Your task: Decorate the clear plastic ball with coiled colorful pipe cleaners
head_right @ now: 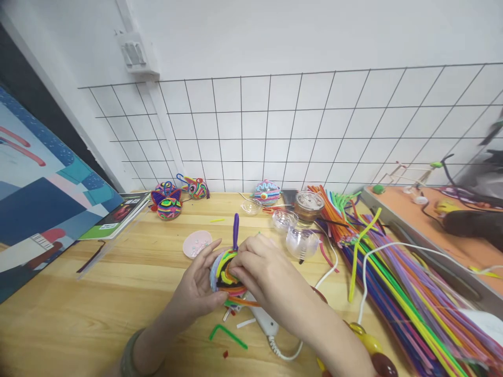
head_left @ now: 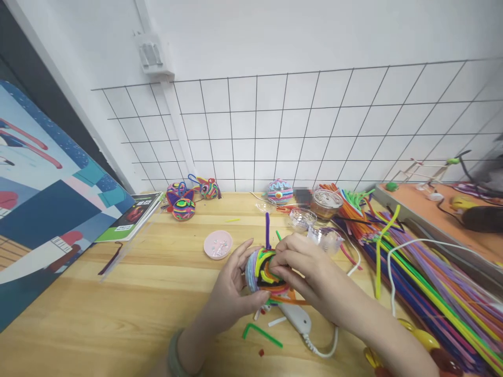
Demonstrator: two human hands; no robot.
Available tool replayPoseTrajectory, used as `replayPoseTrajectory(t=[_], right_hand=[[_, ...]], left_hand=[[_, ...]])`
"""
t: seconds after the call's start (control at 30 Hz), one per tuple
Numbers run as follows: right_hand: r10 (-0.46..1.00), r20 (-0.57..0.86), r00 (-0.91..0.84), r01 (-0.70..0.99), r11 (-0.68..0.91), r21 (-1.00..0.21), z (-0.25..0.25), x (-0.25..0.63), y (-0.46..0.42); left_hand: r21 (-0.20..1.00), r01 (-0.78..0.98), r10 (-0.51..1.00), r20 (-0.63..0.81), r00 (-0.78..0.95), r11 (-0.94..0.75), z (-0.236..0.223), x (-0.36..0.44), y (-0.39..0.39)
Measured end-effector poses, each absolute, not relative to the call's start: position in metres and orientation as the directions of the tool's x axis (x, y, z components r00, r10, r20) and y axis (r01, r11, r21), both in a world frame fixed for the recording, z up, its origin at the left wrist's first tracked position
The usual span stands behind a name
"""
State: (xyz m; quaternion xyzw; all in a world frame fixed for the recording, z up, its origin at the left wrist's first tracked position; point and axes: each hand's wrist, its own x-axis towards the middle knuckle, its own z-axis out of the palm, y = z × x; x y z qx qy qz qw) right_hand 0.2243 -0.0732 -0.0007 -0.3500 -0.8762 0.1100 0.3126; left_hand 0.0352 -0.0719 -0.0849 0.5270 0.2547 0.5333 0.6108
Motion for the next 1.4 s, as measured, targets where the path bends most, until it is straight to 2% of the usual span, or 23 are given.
replayPoseTrajectory(t=[0.1, 0.2, 0.3, 0.4, 0.53, 0.67, 0.8, 0.9, 1.0, 1.1, 1.17, 1.27, 1.4], right_hand=[[0.719, 0.525, -0.455, 0.553, 0.691, -0.466, 0.002, 0.234, -0.068], [0.778, 0.579, -0.246, 0.610, 0.588, -0.531, 0.006, 0.252, -0.062], [0.818, 0.574, -0.019, 0.649, 0.447, -0.615, 0.009, 0.271, -0.057], [0.832, 0.549, 0.080, 0.646, 0.376, -0.664, 0.010, 0.281, -0.054], [0.857, 0.515, -0.012, 0.666, 0.391, -0.635, 0.006, 0.276, -0.051], [0.831, 0.515, -0.211, 0.646, 0.514, -0.565, -0.003, 0.261, -0.052], [0.800, 0.499, -0.333, 0.583, 0.590, -0.558, -0.010, 0.247, -0.059], [0.792, 0.495, -0.358, 0.533, 0.609, -0.588, -0.010, 0.240, -0.068], [0.836, 0.434, -0.336, 0.446, 0.547, -0.708, -0.001, 0.236, -0.077], [0.869, 0.323, -0.375, 0.280, 0.438, -0.854, 0.013, 0.235, -0.085], [0.863, 0.277, -0.423, 0.213, 0.392, -0.895, 0.019, 0.236, -0.088], [0.859, 0.254, -0.444, 0.235, 0.385, -0.892, 0.019, 0.236, -0.090], [0.848, 0.298, -0.439, 0.341, 0.464, -0.818, 0.013, 0.237, -0.091]], left_hand=[[0.915, -0.388, 0.929, 0.237, 0.282, -0.116, -0.084, 0.035, -0.071], [0.903, -0.422, 0.952, 0.192, 0.238, -0.077, -0.082, 0.034, -0.068], [0.873, -0.488, 0.972, 0.113, 0.207, 0.002, -0.080, 0.030, -0.066], [0.798, -0.597, 0.971, 0.065, 0.231, 0.088, -0.077, 0.026, -0.066], [0.701, -0.703, 0.963, 0.092, 0.253, 0.118, -0.076, 0.023, -0.065], [0.691, -0.708, 0.953, 0.095, 0.287, 0.145, -0.080, 0.020, -0.063], [0.646, -0.751, 0.952, 0.126, 0.279, 0.135, -0.084, 0.016, -0.061], [0.595, -0.785, 0.932, 0.159, 0.325, 0.172, -0.083, 0.016, -0.060], [0.567, -0.803, 0.928, 0.169, 0.332, 0.184, -0.079, 0.019, -0.061], [0.585, -0.795, 0.946, 0.140, 0.294, 0.160, -0.077, 0.024, -0.063], [0.618, -0.773, 0.957, 0.108, 0.268, 0.146, -0.076, 0.027, -0.064], [0.658, -0.741, 0.968, 0.070, 0.240, 0.136, -0.075, 0.029, -0.066], [0.703, -0.703, 0.976, 0.059, 0.211, 0.109, -0.073, 0.031, -0.066]])
